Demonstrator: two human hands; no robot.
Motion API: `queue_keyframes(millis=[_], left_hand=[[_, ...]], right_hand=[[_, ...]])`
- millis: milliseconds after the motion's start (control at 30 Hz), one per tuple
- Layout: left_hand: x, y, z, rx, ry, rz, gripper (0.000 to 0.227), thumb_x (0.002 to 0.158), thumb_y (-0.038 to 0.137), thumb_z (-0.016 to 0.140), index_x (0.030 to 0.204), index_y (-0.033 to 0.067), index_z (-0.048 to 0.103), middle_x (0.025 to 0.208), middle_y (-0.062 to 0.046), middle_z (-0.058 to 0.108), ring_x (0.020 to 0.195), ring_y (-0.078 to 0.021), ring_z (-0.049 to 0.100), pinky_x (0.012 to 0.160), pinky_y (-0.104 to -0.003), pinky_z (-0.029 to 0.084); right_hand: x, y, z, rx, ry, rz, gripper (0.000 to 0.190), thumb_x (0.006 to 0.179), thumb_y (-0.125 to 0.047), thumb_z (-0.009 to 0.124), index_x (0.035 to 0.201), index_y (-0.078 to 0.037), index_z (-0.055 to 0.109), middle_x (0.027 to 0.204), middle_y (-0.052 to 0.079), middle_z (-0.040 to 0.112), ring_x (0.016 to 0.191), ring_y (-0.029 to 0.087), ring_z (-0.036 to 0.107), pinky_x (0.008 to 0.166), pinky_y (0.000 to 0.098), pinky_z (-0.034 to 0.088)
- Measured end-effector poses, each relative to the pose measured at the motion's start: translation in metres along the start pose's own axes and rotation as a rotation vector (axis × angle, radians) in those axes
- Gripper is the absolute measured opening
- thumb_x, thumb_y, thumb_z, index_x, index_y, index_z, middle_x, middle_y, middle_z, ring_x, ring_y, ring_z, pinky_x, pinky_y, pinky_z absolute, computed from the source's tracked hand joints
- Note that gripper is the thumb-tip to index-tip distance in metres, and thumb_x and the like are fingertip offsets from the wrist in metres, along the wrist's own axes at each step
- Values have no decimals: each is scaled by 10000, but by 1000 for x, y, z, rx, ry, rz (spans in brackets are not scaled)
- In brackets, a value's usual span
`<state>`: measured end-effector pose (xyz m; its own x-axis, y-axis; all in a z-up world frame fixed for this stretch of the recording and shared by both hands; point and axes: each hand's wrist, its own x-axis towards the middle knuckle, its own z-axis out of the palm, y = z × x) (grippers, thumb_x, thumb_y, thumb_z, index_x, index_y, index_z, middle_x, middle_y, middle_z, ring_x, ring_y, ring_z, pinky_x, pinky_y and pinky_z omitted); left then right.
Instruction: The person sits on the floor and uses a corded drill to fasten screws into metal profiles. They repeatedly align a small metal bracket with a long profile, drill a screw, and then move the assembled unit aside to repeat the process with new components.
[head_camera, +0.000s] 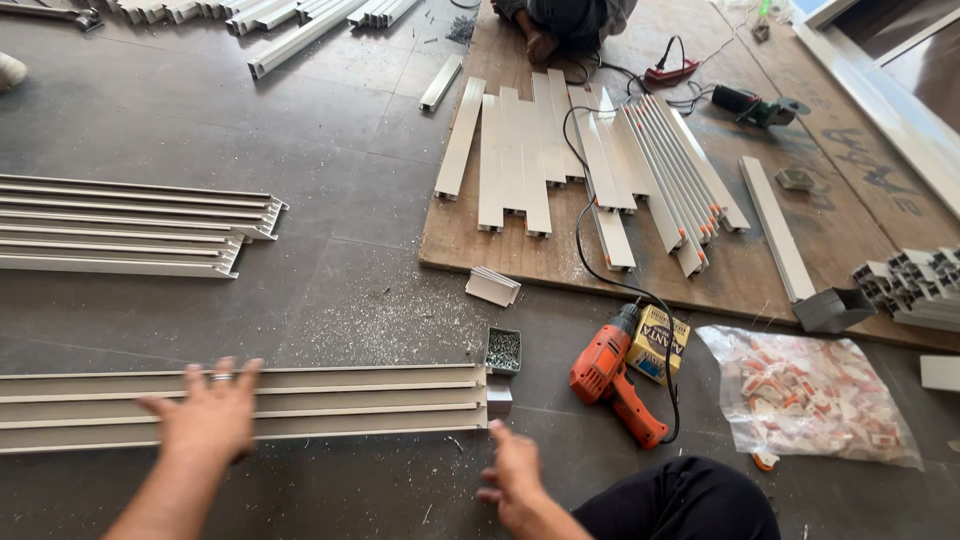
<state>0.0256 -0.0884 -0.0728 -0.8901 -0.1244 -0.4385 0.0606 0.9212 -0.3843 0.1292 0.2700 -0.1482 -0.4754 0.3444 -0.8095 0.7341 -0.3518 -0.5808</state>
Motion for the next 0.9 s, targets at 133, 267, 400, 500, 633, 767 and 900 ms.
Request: queue_keyframes(millis=[133,267,400,500,633,767,900], left_hand=[[-16,52,-16,-90,0,158,1233,807,556,855,1647,375,-29,1753,12,43,1591,-324,151,1133,-785,224],[-31,92,-37,-131,-29,238,1283,778,634,857,1643,367,-51,1747,-17,42,1596,-329,120,1165,-749,219],[-45,111,-49,-85,42,262,1225,787,691,805,1644,375,-11,1721,-25,127,1572,-331,151,1172,-732,204],[-50,101,-60,-42,29,263,1190,763,794,749,1640,403,47,1704,-24,209,1566,-307,211,1196,-699,233],[-54,98,-71,-26,32,265,1158,743,825,740,1630,398,130,1679,-48,272,1521,-316,311,1177,-683,287],[-57,107,-73,-44,35,286,1170,715,848,750,1622,371,186,1659,-74,308,1492,-358,351,1161,-665,319],[-53,112,-69,-69,33,286,1156,721,807,769,1621,355,202,1646,-88,327,1494,-359,346,1167,-664,313]], right_hand=[[31,-26,-19,-10,-45,-198,468,924,-264,679,1361,-111,612,1327,113,670,1068,311,593,791,499,560],[33,-56,-25,-916,94,-835,367,824,-205,789,1183,-203,717,1261,44,661,1168,264,620,940,403,523],[22,-71,-34,-1248,15,-1138,333,801,-169,798,1121,-196,709,1232,24,627,1180,288,606,977,411,504],[24,-77,-36,-1246,-46,-1167,252,835,-138,766,1076,-181,706,1201,16,649,1166,263,640,974,390,531],[30,-89,-39,-1291,-112,-1115,266,821,-153,782,1072,-188,702,1209,18,641,1133,260,655,952,387,541],[30,-96,-48,-1301,-122,-1113,252,801,-148,795,1038,-183,714,1155,32,652,1115,258,663,942,394,540],[28,-106,-52,-1334,-110,-1053,221,800,-172,798,1017,-197,760,1106,31,689,1066,245,685,930,383,549]])
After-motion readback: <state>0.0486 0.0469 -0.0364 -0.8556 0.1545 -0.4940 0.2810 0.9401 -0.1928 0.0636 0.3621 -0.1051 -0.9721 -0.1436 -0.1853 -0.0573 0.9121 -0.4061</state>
